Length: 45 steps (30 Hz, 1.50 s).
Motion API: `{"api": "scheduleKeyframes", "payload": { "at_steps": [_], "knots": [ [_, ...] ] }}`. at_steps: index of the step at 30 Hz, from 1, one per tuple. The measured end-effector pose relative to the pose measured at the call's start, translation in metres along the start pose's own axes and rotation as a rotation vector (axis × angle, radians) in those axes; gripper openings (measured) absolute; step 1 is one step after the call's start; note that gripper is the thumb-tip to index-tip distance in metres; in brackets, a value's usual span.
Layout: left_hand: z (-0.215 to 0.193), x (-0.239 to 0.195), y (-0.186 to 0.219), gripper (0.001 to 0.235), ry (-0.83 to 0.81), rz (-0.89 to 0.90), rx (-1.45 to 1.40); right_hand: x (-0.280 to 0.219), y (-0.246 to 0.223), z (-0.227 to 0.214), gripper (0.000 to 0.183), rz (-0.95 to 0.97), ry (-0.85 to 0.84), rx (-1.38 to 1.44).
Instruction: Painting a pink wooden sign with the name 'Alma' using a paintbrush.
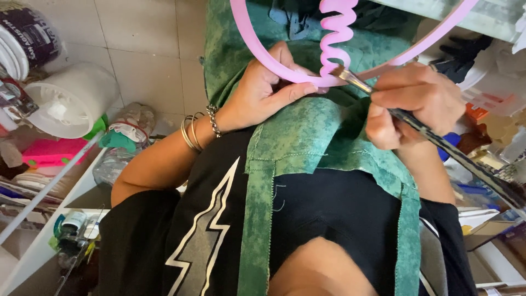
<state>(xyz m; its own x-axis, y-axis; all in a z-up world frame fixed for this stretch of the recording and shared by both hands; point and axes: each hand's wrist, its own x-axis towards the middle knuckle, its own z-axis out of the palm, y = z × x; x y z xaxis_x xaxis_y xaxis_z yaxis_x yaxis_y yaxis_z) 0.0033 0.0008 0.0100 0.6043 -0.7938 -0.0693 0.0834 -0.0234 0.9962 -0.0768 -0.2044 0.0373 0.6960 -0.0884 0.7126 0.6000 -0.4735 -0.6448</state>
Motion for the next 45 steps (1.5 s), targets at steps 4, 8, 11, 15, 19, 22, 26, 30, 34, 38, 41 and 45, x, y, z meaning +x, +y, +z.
{"api": "scheduleKeyframes", "payload": {
  "at_steps": [4, 8, 11, 15, 19, 22, 26, 30, 34, 38, 41, 45],
  "knots": [
    [0.002, -0.002, -0.008, 0.022, 0.002, 0.007, -0.02, 0.004, -0.014, -0.008, 0.019, 0.067, -0.094, -0.06],
    [0.002, 0.0, -0.005, 0.018, 0.054, 0.021, -0.048, 0.007, -0.02, -0.005, 0.024, 0.06, -0.171, -0.255],
    [0.0, -0.001, -0.004, 0.02, -0.012, 0.052, 0.017, 0.007, -0.015, -0.005, 0.02, -0.003, -0.106, -0.121],
    [0.0, 0.0, -0.005, 0.021, -0.023, 0.055, 0.018, 0.005, -0.012, -0.001, 0.024, -0.026, -0.074, -0.194],
    [0.001, 0.0, -0.005, 0.018, -0.013, 0.045, 0.032, -0.002, -0.012, -0.009, 0.024, -0.062, -0.054, -0.129],
    [0.002, -0.001, -0.007, 0.02, 0.01, 0.003, -0.027, 0.002, -0.029, -0.014, 0.022, 0.174, -0.317, -0.338],
    [-0.001, 0.0, -0.004, 0.021, -0.061, 0.022, 0.067, 0.014, -0.031, -0.016, 0.018, 0.127, -0.344, -0.347],
    [0.001, -0.001, -0.006, 0.018, -0.025, 0.039, 0.133, 0.02, -0.025, -0.005, 0.021, 0.075, -0.198, -0.292],
    [0.001, -0.002, 0.001, 0.02, -0.019, -0.015, 0.114, 0.019, -0.021, -0.005, 0.017, -0.002, -0.131, -0.202],
    [0.001, 0.001, 0.003, 0.017, -0.018, -0.007, 0.08, 0.016, -0.024, -0.008, 0.019, -0.02, -0.166, -0.281],
    [0.001, -0.004, -0.003, 0.021, -0.028, -0.003, 0.089, -0.004, -0.022, -0.029, 0.019, 0.225, -0.22, -0.215],
    [0.002, -0.001, -0.005, 0.016, -0.018, 0.017, 0.111, 0.009, -0.007, -0.052, 0.003, -0.054, 0.197, -0.29]
  ]
}}
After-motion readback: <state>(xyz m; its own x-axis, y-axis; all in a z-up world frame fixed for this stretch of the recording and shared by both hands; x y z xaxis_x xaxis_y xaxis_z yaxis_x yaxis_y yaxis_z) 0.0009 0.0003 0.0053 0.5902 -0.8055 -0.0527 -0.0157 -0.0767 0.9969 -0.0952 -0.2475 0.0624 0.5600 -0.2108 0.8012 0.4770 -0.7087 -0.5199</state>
